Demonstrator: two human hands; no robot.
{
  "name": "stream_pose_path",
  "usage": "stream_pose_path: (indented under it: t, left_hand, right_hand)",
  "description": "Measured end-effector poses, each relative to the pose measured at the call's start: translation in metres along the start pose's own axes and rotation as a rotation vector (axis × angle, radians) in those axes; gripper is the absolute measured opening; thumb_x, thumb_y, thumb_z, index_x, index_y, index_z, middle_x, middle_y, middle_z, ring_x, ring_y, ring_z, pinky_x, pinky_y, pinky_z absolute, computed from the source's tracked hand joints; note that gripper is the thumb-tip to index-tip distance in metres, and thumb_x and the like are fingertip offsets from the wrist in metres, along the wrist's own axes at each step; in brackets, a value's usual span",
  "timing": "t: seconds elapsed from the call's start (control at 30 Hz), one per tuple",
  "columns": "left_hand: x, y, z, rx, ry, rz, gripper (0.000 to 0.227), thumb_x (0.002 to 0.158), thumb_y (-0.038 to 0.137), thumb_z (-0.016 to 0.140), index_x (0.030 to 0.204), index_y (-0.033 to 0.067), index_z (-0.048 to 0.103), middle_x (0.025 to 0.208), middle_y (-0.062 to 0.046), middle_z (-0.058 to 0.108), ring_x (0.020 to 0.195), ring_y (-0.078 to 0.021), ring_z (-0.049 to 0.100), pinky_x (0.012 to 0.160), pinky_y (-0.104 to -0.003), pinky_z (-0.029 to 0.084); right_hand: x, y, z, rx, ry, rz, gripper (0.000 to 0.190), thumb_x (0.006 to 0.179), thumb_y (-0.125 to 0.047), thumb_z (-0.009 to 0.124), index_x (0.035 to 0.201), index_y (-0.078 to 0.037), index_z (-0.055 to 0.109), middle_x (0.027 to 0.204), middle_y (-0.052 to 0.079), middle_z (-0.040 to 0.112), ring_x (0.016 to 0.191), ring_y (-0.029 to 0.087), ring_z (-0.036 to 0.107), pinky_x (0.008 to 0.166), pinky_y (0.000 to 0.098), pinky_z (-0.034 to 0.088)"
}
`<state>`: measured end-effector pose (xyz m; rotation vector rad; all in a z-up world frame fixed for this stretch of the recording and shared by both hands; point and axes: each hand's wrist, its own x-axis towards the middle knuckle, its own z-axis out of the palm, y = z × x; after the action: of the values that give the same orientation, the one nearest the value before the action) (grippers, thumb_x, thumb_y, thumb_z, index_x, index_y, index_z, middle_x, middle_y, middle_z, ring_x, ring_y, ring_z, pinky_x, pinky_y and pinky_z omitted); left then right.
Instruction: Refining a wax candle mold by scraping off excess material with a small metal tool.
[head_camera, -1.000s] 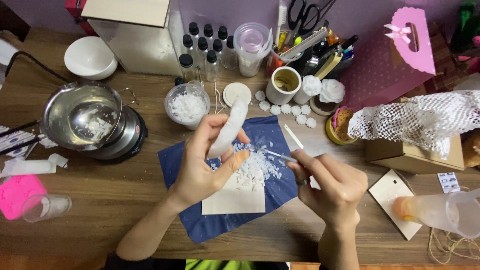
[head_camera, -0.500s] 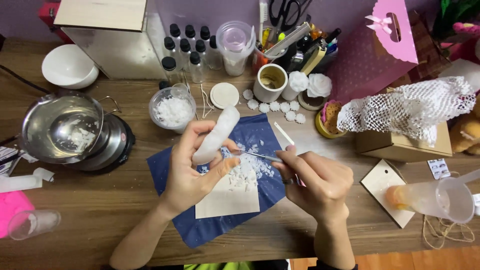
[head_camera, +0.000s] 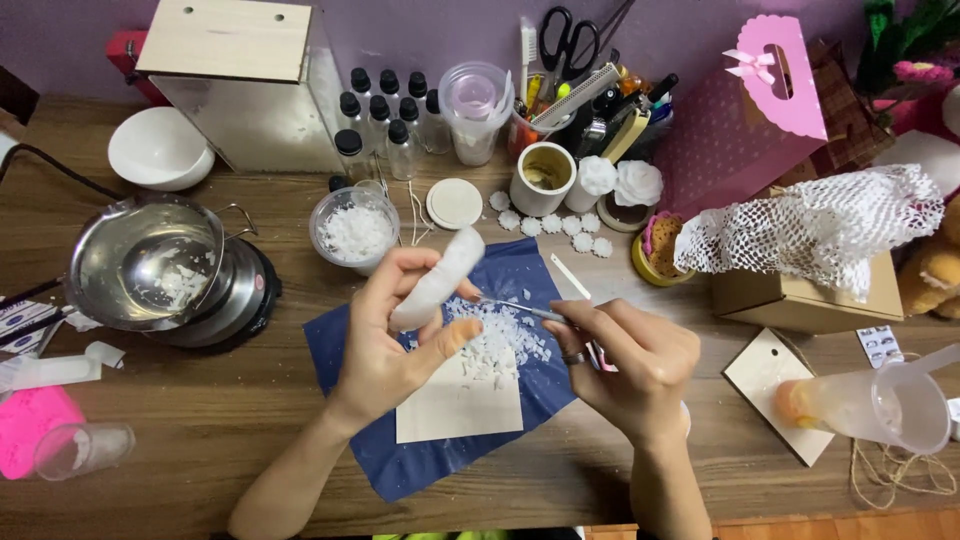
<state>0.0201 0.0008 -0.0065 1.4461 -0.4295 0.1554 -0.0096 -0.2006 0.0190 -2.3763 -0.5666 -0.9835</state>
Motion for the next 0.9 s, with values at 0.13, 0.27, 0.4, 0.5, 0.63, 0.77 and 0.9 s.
stream_pose_path:
  t: [0.13, 0.27, 0.4, 0.5, 0.63, 0.77, 0.9]
  left_hand:
    - [0.000, -0.001, 0.004, 0.031, 0.040, -0.024, 0.029, 0.078, 0.005, 0.069, 0.101, -0.0005, 0.053, 0.074, -0.008, 0.068, 0.048, -0.0028, 0.046, 0.045, -0.016, 0.040]
    - [0.000, -0.001, 0.004, 0.051, 0.043, -0.031, 0.026, 0.078, 0.003, 0.069, 0.099, 0.0005, 0.055, 0.073, -0.008, 0.068, 0.048, -0.0030, 0.047, 0.044, -0.015, 0.039]
    - [0.002, 0.004, 0.002, 0.105, 0.014, -0.065, 0.024, 0.078, 0.003, 0.067, 0.100, 0.0012, 0.056, 0.074, -0.009, 0.070, 0.054, -0.0057, 0.049, 0.046, -0.019, 0.042]
    - [0.006, 0.009, -0.002, 0.185, -0.080, -0.094, 0.022, 0.077, 0.002, 0.067, 0.097, 0.0026, 0.060, 0.075, -0.008, 0.072, 0.054, -0.0061, 0.052, 0.047, -0.019, 0.045]
    - [0.007, 0.011, -0.003, 0.409, -0.250, -0.225, 0.017, 0.077, 0.016, 0.071, 0.090, 0.0129, 0.060, 0.071, 0.004, 0.070, 0.060, -0.0015, 0.055, 0.044, -0.017, 0.043]
    - [0.007, 0.008, 0.001, 0.511, -0.425, -0.310, 0.019, 0.079, 0.022, 0.069, 0.092, 0.0110, 0.060, 0.080, 0.004, 0.067, 0.071, -0.0034, 0.055, 0.051, -0.020, 0.051]
    - [0.005, 0.009, -0.002, 0.593, -0.473, -0.266, 0.025, 0.077, 0.027, 0.073, 0.091, 0.0128, 0.057, 0.091, 0.007, 0.069, 0.074, -0.0028, 0.060, 0.057, -0.021, 0.046]
  right_hand:
    - [0.002, -0.003, 0.004, 0.023, -0.004, 0.016, 0.005, 0.079, -0.009, 0.071, 0.079, -0.014, 0.071, 0.051, -0.003, 0.055, 0.035, 0.014, 0.042, 0.041, 0.0227, 0.041]
    - [0.000, 0.014, 0.012, 0.163, 0.028, 0.130, 0.005, 0.078, -0.007, 0.073, 0.078, -0.011, 0.070, 0.051, 0.001, 0.056, 0.036, 0.017, 0.045, 0.041, 0.0251, 0.041]
    - [-0.023, 0.083, 0.046, 1.212, 0.108, 0.681, 0.016, 0.079, -0.011, 0.061, 0.077, 0.004, 0.060, 0.045, -0.004, 0.030, 0.040, 0.002, 0.027, 0.038, 0.0162, 0.024]
    - [-0.007, 0.048, 0.014, 1.317, 0.076, 0.569, 0.052, 0.084, -0.044, 0.060, 0.052, -0.004, 0.051, 0.040, -0.002, 0.026, 0.032, 0.004, 0.020, 0.031, 0.0178, 0.017]
    - [0.005, 0.023, -0.022, 0.937, -0.561, -0.027, 0.026, 0.087, -0.032, 0.059, 0.078, -0.009, 0.069, 0.061, 0.002, 0.060, 0.047, 0.012, 0.051, 0.056, 0.0246, 0.035]
    - [-0.016, 0.024, 0.002, 0.358, -1.149, -0.013, 0.017, 0.086, -0.027, 0.062, 0.076, -0.015, 0.066, 0.068, 0.006, 0.068, 0.062, 0.029, 0.065, 0.051, 0.0387, 0.042]
    - [-0.023, 0.006, -0.002, 0.070, -1.136, -0.012, 0.009, 0.084, -0.017, 0.058, 0.076, -0.013, 0.060, 0.071, 0.006, 0.064, 0.059, 0.032, 0.062, 0.049, 0.0468, 0.043]
